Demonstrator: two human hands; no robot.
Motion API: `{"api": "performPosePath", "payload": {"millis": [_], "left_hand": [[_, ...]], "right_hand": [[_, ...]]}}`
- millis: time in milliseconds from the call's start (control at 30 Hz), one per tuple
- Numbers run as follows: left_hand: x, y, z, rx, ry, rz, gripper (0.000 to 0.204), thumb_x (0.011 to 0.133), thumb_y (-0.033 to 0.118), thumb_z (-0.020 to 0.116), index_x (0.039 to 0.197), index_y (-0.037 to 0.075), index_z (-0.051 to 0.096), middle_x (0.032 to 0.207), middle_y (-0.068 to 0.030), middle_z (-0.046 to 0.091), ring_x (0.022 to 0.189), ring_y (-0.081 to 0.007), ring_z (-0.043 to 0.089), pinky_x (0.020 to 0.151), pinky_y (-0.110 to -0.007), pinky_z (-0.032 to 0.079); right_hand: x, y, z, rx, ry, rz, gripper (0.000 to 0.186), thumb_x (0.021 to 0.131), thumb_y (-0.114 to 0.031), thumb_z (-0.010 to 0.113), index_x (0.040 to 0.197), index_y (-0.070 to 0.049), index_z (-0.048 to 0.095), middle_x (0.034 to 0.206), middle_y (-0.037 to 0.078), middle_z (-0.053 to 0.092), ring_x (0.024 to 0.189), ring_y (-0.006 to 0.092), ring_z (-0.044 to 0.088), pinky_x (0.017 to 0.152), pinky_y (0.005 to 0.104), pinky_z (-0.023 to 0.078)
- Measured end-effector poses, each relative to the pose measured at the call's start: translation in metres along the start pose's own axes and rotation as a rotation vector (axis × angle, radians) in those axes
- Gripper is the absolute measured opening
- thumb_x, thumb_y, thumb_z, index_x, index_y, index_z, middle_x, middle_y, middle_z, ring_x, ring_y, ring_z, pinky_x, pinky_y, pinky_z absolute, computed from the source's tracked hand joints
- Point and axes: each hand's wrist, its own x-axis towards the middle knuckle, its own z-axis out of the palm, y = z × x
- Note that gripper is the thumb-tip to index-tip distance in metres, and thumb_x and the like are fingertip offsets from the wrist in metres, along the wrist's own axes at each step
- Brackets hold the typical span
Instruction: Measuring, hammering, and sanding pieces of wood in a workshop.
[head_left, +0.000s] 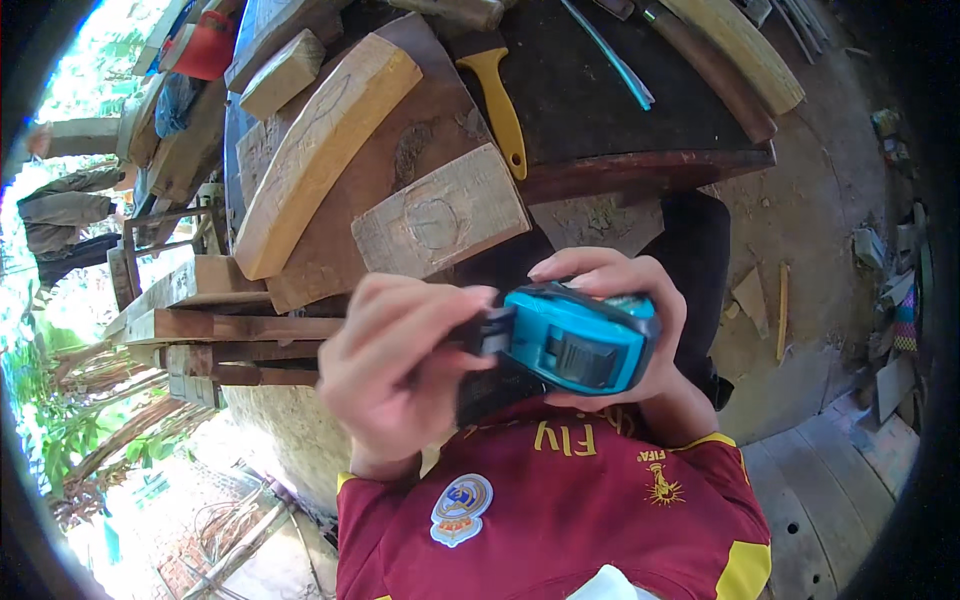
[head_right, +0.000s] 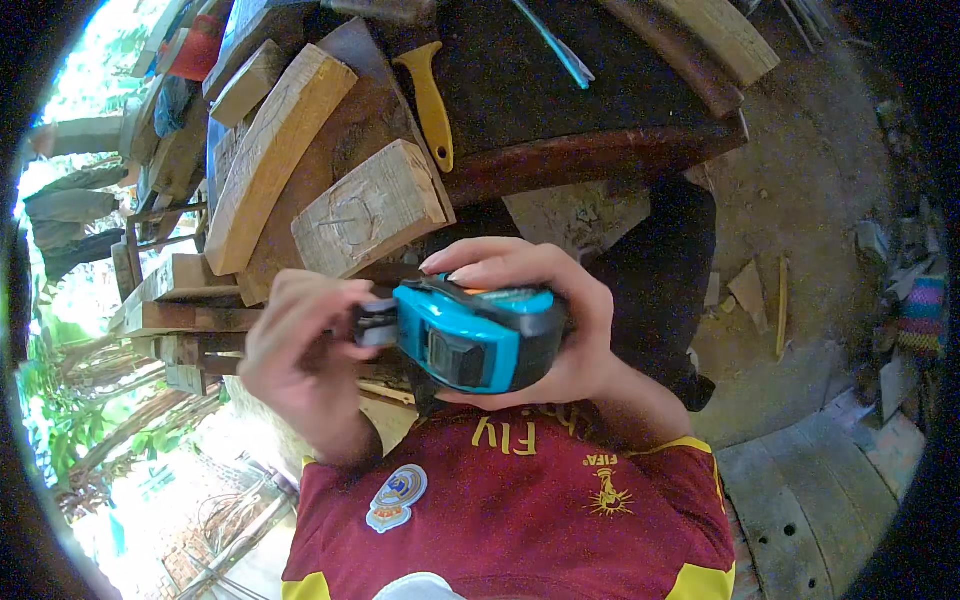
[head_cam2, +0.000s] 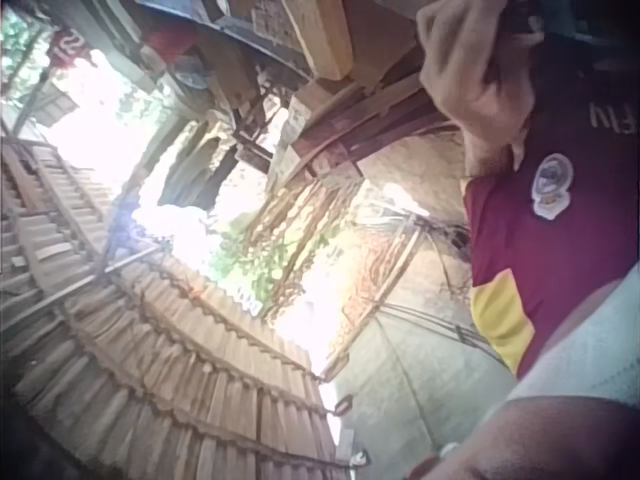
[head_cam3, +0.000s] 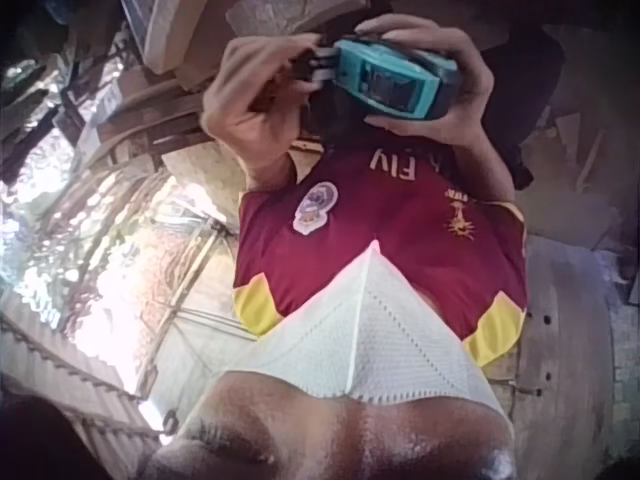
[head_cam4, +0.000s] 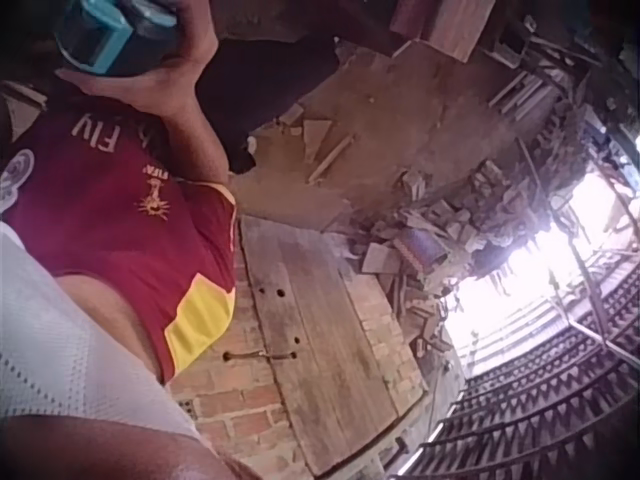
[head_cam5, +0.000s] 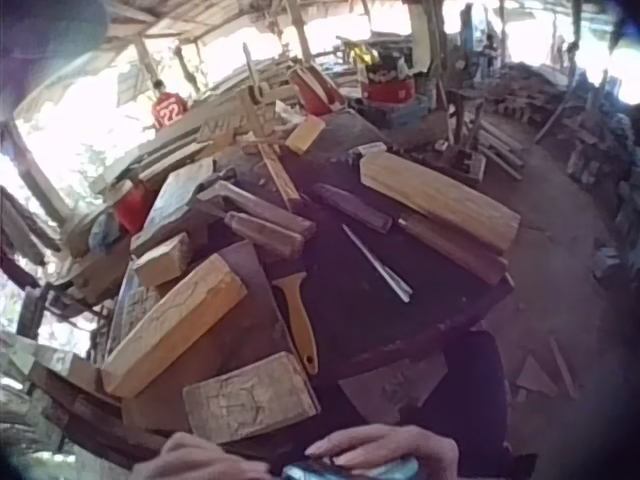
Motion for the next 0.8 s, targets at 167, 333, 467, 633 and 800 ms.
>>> {"api": "performPosePath", "payload": {"millis": [167,333,467,633,800], "left_hand": [[0.010,-0.004,-0.032,-0.297,0.146,-0.218,0.035,0.100,0.014,0.065,0.126,-0.009,0.066,0.106,-0.0161,0.070,0.071,-0.0094,0.056,0.059,-0.022,0.043],[0.018,0.002,-0.013,-0.005,0.194,-0.349,0.032,0.102,0.004,0.059,0.130,-0.011,0.064,0.112,-0.0202,0.072,0.067,-0.0067,0.053,0.057,-0.020,0.041],[0.010,-0.015,-0.002,0.139,0.228,-0.175,0.028,0.099,-0.003,0.061,0.125,-0.008,0.069,0.110,-0.0159,0.074,0.072,-0.0090,0.056,0.062,-0.022,0.044],[0.006,-0.016,0.006,0.188,0.280,-0.208,0.026,0.094,-0.008,0.065,0.119,-0.007,0.072,0.106,-0.0153,0.077,0.099,-0.0216,0.069,0.084,-0.029,0.054],[0.006,-0.019,0.007,0.263,0.255,-0.126,0.025,0.095,-0.008,0.064,0.118,-0.006,0.073,0.108,-0.0162,0.076,0.087,-0.0173,0.065,0.072,-0.026,0.050]], "right_hand": [[-0.019,0.005,-0.002,-0.286,0.017,-0.016,0.081,0.068,-0.006,0.094,0.132,-0.003,0.044,0.131,0.030,0.054,0.122,0.0324,0.060,0.098,0.0421,0.056],[-0.042,0.015,0.009,-0.419,0.119,0.004,0.082,0.068,-0.007,0.095,0.132,-0.005,0.043,0.132,0.028,0.052,0.121,0.0313,0.060,0.097,0.0394,0.054],[-0.056,0.022,0.017,-0.480,0.181,-0.015,0.083,0.067,-0.008,0.096,0.131,-0.006,0.043,0.132,0.028,0.051,0.119,0.0308,0.060,0.097,0.0387,0.053],[-0.061,0.032,0.022,-0.441,0.197,0.003,0.085,0.067,-0.007,0.096,0.132,-0.007,0.043,0.133,0.026,0.050,0.120,0.0308,0.060,0.097,0.0373,0.053],[-0.060,0.038,0.020,-0.411,0.196,0.005,0.084,0.067,-0.006,0.096,0.133,-0.007,0.043,0.133,0.025,0.050,0.121,0.0306,0.060,0.096,0.0370,0.053]]}}
